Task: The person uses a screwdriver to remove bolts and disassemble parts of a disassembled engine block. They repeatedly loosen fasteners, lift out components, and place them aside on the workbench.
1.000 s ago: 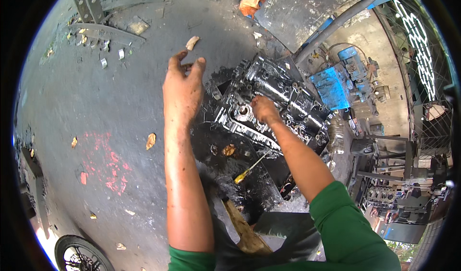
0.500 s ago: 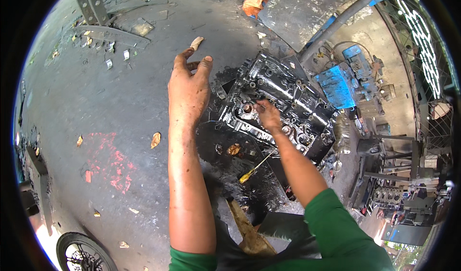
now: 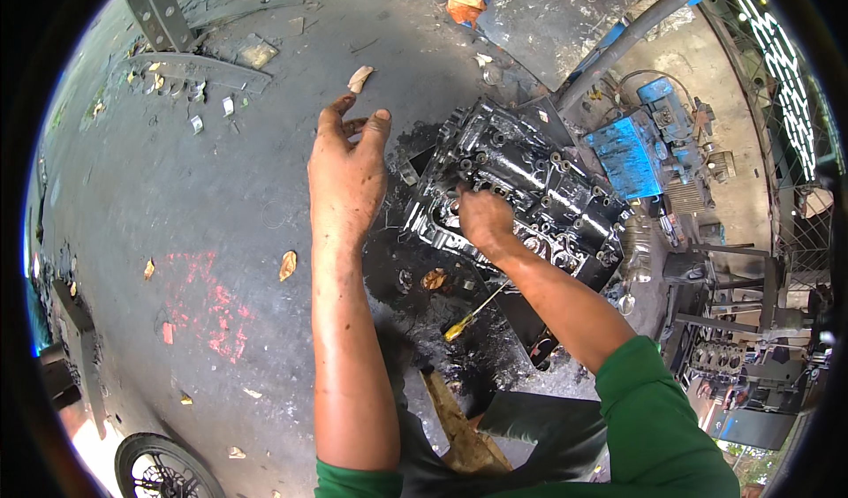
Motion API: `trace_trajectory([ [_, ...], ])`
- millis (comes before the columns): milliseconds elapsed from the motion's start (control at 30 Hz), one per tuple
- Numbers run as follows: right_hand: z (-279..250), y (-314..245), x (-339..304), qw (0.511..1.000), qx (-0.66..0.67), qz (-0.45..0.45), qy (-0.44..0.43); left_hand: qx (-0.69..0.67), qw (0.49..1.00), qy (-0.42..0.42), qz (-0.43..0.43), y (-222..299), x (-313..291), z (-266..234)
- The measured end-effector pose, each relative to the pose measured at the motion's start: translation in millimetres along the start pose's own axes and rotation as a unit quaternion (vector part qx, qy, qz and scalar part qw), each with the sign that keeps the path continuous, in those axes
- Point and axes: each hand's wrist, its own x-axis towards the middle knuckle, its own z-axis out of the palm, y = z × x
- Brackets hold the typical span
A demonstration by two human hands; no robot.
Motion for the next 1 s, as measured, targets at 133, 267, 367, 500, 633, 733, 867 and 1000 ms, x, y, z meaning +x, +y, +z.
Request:
trace_trajectory([
  [133,-5.3,7.1,7.5,0.996,0.082,0.020,0.013,0.013,1.000,0.000,0.009,-3.6,-3.3,4.8],
  [267,-19.8,10.2,12.7,0.994,0.096,0.027,0.032,0.041,0.999,0.010,-0.001,-9.8,-7.2,-14.3],
  [367,-39.2,22.4,6.8,0.998,0.021,0.019,0.050,0.044,0.999,0.026,0.005,-9.6,-7.4,-25.7],
  [500,-57.8,41.4,-8.9,0.999,0.011,0.014,0.049,0.007,1.000,0.029,-0.006,-5.9,-4.8,-24.7],
  [633,-53.4,31.5,-1.9,0.997,0.027,0.005,0.079,0.026,0.999,0.018,0.014,-6.5,-2.2,-21.9],
  [733,-46.0,17.7,14.3,0.999,-0.024,0.022,0.020,0.037,0.999,0.035,0.009,-9.2,1.3,-26.0],
  [867,-50.1,47.3,6.2,0.992,0.088,0.009,0.085,0.038,0.998,0.046,0.007,-10.6,6.5,-30.2],
  [1000,-51.3,76.2,-10.4,0.922,0.353,0.156,0.025,0.017,0.999,0.031,-0.002,-9.3,4.7,-31.2],
])
